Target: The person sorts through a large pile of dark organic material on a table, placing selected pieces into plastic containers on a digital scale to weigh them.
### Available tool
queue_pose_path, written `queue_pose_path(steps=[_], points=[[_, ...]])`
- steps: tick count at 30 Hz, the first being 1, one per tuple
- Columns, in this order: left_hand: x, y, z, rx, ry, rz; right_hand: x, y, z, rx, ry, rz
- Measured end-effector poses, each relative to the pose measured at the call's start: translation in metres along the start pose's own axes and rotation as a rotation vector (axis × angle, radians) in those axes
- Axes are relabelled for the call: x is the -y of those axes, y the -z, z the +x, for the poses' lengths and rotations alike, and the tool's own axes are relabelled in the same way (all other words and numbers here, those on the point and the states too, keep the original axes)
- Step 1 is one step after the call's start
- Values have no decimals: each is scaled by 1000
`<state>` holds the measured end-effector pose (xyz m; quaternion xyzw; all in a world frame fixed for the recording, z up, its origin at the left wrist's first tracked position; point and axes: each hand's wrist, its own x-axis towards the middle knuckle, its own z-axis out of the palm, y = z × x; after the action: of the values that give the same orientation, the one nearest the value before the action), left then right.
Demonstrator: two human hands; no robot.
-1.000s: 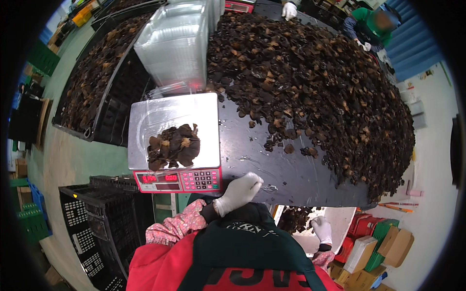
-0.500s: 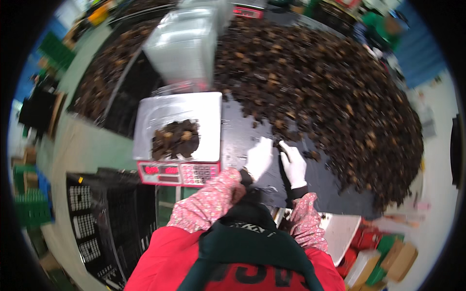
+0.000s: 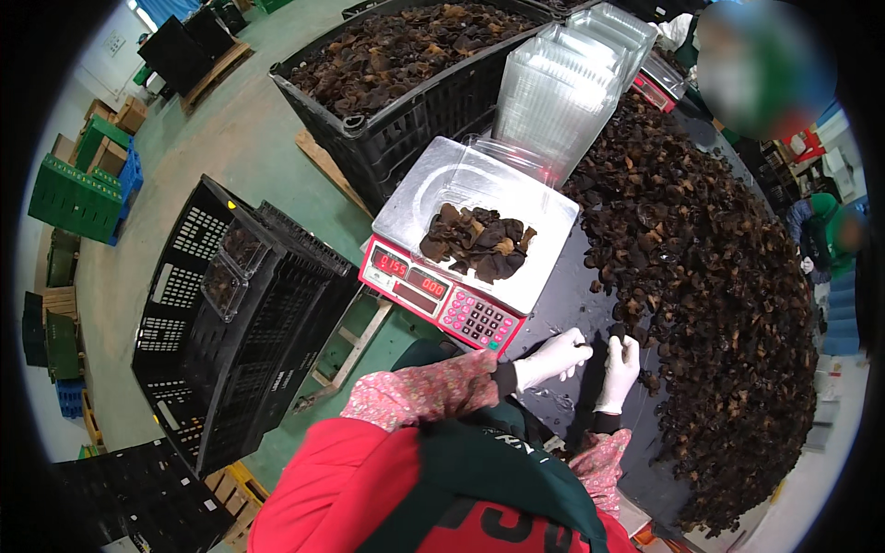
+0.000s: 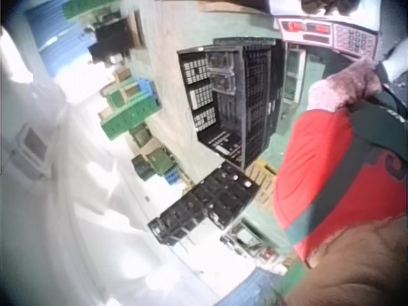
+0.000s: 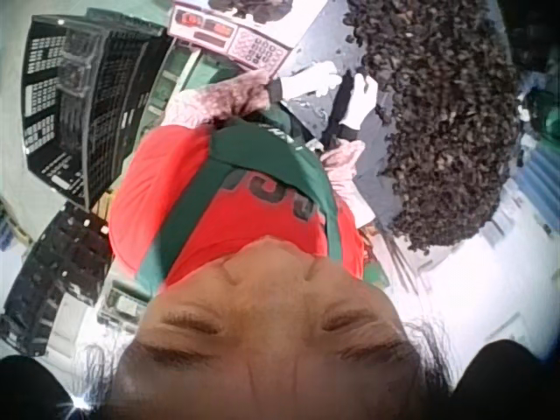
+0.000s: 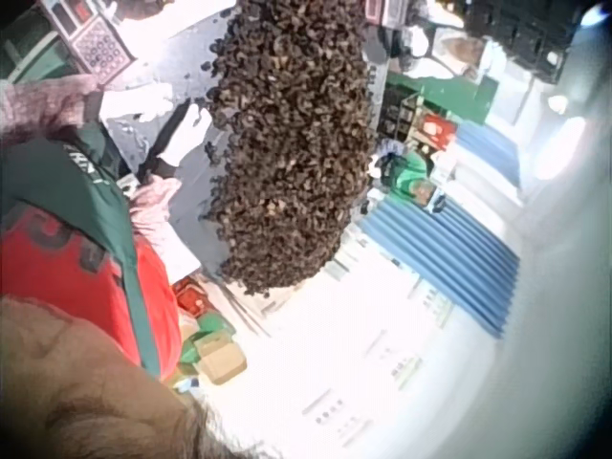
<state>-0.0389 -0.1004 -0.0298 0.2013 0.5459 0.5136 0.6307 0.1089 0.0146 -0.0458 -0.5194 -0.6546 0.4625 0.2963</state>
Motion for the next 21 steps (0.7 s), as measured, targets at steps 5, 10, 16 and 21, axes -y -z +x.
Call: queue_pose_path(steps=[5, 10, 16, 21], points=[[-21, 34, -63, -187, -478, 148, 69, -49, -22, 123, 263, 87], [-97, 145, -114, -811, -921, 529, 147, -104, -46, 244, 752, -75], [-134, 225, -84, -874, -931, 1220, 162, -145, -45, 242, 911, -525], [-123, 228, -91, -884, -930, 1466, 134, -102, -45, 218, 835, -368]])
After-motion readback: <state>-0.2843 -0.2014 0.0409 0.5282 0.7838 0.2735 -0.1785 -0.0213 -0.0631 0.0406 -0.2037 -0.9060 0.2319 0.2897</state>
